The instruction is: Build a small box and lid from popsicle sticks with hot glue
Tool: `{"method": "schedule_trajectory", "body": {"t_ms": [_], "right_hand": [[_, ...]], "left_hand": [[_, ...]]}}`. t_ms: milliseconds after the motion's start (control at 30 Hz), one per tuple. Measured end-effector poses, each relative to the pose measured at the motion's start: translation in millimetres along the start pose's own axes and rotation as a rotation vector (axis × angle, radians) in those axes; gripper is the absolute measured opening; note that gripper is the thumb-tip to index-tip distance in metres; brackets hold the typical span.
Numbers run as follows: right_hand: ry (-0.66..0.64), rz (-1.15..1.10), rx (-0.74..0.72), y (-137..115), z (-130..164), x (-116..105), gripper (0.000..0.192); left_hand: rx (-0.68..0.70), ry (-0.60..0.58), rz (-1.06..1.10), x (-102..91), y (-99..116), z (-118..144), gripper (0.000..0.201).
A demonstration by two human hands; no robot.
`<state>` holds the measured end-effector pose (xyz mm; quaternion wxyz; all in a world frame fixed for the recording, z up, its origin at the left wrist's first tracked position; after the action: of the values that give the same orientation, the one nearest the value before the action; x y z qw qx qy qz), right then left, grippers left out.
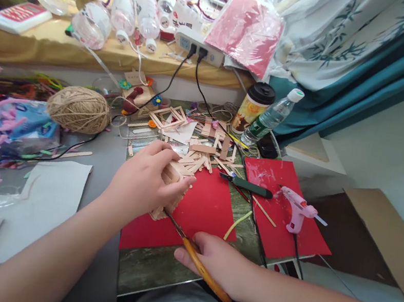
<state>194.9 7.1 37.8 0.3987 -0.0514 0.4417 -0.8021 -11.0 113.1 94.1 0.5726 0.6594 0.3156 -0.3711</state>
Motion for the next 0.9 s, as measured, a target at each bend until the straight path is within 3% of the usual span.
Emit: {"method": "schedule_trajectory", "body": {"t_ms": [200,467,633,733,800,900], "right_hand": [[-0.025,0.08,0.024,-2,2,-13,0.06],[-0.06,0.179,-0.001,-15,3,-27,0.052],[-0.363,-0.309,0.078,-14,-3,-19,0.044],[-0.435,-0.657,0.046,-7,-8,-16,0.036],[-0.448,-0.823,0.006,0,-10,-15,0.034],[-0.504,-1.013,-0.073,9,-12,-12,0.034]], "left_hand": [[0.004,0.032,-0.04,2.4,3,-1,0.051],[-0.003,-0.067,-0.017,7.8,4,-5,0.051],[-0.046,-0.103,0.099,-13.8,-15,-15,0.055],[-0.118,-0.162,0.255,-26.9,-36,-22,0.058],[-0.176,-0.242,0.415,-24.5,-48,-27,0.061],[-0.278,-0.388,0.638,-3.8,-59,-32,0.065]]}}
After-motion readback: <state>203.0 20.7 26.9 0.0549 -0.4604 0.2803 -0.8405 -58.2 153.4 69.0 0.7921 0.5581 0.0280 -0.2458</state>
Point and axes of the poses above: each hand's wrist, its own z-axis away from the middle knuckle, its own x-axis out of the palm, y = z × x, the point moved 2 cm from there along -z, towards the middle knuckle, and after that the axes turned 12 degrees about -x, right-handed, at the moved point
